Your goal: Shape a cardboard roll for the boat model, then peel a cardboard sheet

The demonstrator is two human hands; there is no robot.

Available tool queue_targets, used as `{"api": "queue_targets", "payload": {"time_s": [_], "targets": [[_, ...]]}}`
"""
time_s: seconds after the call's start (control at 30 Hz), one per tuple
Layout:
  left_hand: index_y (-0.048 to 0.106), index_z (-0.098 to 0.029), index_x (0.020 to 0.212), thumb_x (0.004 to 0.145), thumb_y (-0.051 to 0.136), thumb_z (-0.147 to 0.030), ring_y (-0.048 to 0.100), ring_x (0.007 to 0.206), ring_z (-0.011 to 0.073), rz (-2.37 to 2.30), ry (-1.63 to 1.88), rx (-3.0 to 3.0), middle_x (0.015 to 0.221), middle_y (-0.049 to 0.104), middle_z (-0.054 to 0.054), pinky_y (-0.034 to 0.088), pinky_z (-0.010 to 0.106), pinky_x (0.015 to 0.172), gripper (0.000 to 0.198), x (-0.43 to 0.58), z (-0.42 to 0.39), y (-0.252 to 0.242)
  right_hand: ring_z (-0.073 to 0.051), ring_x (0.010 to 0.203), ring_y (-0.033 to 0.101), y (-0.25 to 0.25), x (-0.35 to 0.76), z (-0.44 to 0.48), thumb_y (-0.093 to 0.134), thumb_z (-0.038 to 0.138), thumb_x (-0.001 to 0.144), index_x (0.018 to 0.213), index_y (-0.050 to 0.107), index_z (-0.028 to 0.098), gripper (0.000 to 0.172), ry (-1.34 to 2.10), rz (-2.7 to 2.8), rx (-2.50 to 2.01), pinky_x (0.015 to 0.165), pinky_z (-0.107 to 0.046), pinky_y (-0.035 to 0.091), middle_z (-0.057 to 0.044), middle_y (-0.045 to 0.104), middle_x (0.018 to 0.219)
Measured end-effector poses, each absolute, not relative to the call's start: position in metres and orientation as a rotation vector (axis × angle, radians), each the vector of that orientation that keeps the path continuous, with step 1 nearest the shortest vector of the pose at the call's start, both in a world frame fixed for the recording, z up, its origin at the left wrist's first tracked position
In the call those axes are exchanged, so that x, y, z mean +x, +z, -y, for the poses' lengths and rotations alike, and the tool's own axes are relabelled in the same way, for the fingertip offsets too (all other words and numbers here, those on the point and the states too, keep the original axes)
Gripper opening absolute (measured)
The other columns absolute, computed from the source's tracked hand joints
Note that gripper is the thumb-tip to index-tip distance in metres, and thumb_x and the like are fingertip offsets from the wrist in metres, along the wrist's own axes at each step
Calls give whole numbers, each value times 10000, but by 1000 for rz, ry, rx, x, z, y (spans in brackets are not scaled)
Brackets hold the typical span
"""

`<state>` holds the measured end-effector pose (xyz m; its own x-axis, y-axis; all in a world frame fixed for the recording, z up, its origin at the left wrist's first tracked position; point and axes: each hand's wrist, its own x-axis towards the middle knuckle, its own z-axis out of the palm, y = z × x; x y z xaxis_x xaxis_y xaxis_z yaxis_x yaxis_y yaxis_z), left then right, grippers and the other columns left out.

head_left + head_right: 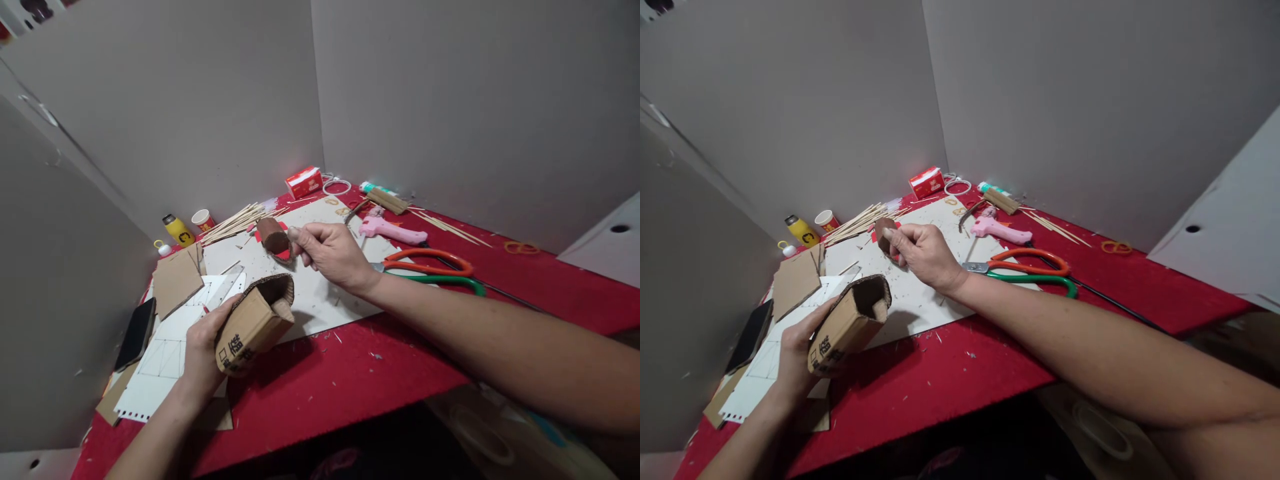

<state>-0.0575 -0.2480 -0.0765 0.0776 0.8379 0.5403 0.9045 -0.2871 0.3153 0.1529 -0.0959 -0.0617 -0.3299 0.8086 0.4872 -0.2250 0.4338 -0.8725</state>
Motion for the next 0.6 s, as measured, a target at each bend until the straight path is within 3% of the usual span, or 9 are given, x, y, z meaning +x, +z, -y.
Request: {"api": "queue_targets", "payload": {"time_s": [0.17, 0.23, 0.33, 0.43, 0.6], "targets": [[719, -128, 1047, 573, 708, -182, 697, 740, 221, 2235, -1294, -2234, 871, 769, 36, 543, 255, 632, 477, -48, 243, -69, -53, 383, 409, -63, 153, 96, 537, 608, 841, 523, 518, 181, 534, 1091, 1510, -561, 415, -212, 354, 51, 451, 414], [726, -119, 1019, 563, 706, -169, 660, 633, 186, 2385, -1395, -2209, 758, 749, 9, 509, 227, 547, 459, -48, 241, -68, -49, 391, 429, -64, 153, 94, 577, 555, 839, 567, 548, 170, 473, 1104, 1456, -552, 396, -203, 349, 42, 499, 455], [725, -109, 994, 551, 721, -161, 584, 510, 141, 2492, -1477, -2187, 639, 699, -23, 449, 200, 458, 446, -52, 239, -70, -53, 422, 492, -63, 152, 95, 676, 438, 794, 780, 587, 165, 288, 1203, 1374, -484, 391, -189, 381, 38, 592, 572], [723, -111, 1017, 552, 740, -188, 626, 592, 173, 2385, -1458, -2171, 714, 727, 3, 488, 228, 526, 472, -56, 240, -71, -80, 512, 586, -58, 153, 103, 729, 352, 758, 971, 552, 193, 319, 1261, 1340, -397, 425, -194, 446, 36, 635, 690], [693, -131, 1099, 549, 772, -253, 692, 778, 238, 2113, -1263, -2125, 926, 765, 60, 544, 305, 718, 569, -60, 243, -73, -152, 820, 683, -55, 158, 131, 710, 283, 797, 1076, 604, 212, 307, 1196, 1504, -250, 549, -226, 538, -47, 701, 968]]}}
